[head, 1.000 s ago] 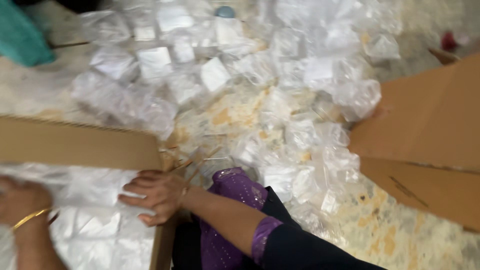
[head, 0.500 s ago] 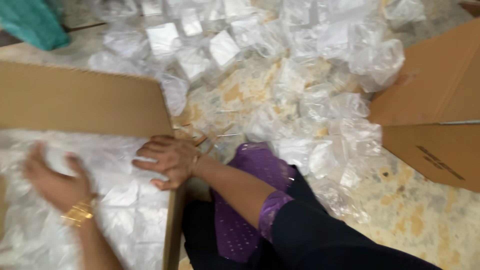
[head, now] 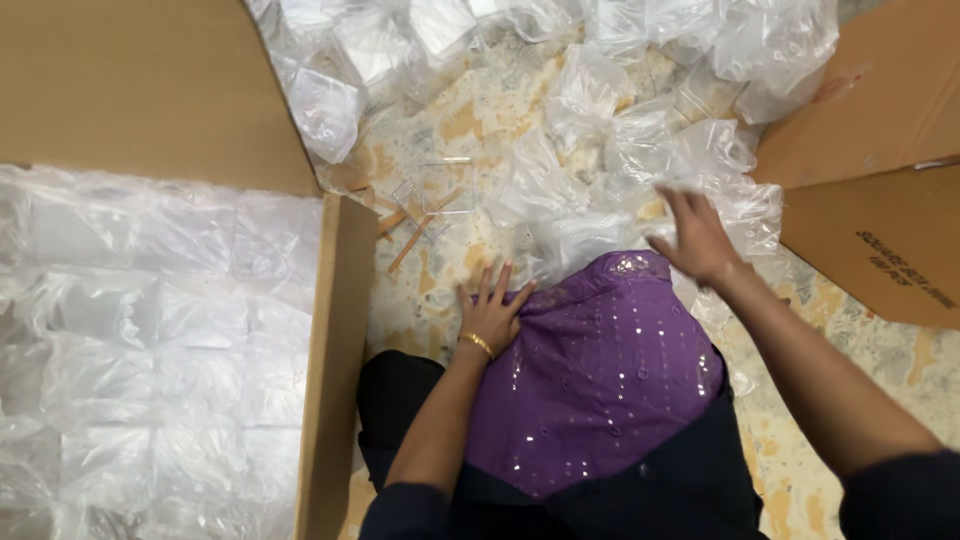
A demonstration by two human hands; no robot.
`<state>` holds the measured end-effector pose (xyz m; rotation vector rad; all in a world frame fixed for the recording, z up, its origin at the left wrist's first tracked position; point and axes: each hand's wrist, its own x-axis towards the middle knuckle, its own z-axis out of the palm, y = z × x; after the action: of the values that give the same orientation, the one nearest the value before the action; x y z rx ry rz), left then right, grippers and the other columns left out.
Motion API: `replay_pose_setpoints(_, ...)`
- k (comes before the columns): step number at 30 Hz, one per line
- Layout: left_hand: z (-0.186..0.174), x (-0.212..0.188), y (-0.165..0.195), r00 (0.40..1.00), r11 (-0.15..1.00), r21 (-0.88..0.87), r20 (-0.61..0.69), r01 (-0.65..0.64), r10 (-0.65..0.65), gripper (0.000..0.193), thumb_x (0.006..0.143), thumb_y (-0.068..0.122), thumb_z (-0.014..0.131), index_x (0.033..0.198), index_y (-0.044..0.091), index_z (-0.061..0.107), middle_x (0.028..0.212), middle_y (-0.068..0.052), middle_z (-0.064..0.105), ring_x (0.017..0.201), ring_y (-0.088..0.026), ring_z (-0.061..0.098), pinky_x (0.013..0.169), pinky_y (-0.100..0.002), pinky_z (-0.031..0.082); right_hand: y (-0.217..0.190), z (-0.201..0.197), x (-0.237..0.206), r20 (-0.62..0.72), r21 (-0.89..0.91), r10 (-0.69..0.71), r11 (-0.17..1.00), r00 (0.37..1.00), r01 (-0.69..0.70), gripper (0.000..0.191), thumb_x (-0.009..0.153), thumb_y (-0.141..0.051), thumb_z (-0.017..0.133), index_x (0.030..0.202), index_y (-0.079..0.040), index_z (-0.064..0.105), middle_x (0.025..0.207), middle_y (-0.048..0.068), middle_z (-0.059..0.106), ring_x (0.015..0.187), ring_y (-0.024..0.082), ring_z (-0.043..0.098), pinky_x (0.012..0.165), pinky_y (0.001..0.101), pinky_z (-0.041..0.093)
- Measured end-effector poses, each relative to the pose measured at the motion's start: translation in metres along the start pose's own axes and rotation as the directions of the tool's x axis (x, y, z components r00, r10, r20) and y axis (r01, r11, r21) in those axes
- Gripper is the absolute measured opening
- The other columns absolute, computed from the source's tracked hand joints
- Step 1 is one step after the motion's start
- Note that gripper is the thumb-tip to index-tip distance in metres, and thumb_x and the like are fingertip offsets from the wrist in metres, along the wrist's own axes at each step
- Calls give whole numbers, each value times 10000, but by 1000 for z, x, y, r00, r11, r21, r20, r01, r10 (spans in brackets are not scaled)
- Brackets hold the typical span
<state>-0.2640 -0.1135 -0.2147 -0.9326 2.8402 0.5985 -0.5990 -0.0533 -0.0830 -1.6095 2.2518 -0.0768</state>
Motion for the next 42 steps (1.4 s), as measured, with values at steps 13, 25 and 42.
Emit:
replay_pose_setpoints(13,69,-84,44,937,523,-814,-70,-251,341,557,791,108,639,1324,-48,595,1245,-331,623,1101,-524,589,955,-517,486,46,164,-181,-84,147,644,763,760,-630,993,929,-432,655,1689,-269,36,1683,399,22,1474,677,121,1088,699,287)
replay_pose_setpoints(25,30,92,-20,856,931,-266,509,252,-86,371,956,271,528,1254,103,672,1392,-195,573,1245,-394,584,1016,-532,502,13,161,-60,159,389,797,492,582,-779,1612,542,-759,861,1600,-174,-206,1659,337,-15,1539,514,35,1209,663,113)
replay_pose_setpoints(42,-238,-36,-69,873,414,-902,-101,122,-478,323,996,171,576,1289,75,672,1201,-100,743,1095,-212,746,912,-318,585,-208,101,224,-174,-119,-265,962,948,246,882,684,-215,799,1497,-229,457,1599,232,356,1476,446,286,1116,659,299)
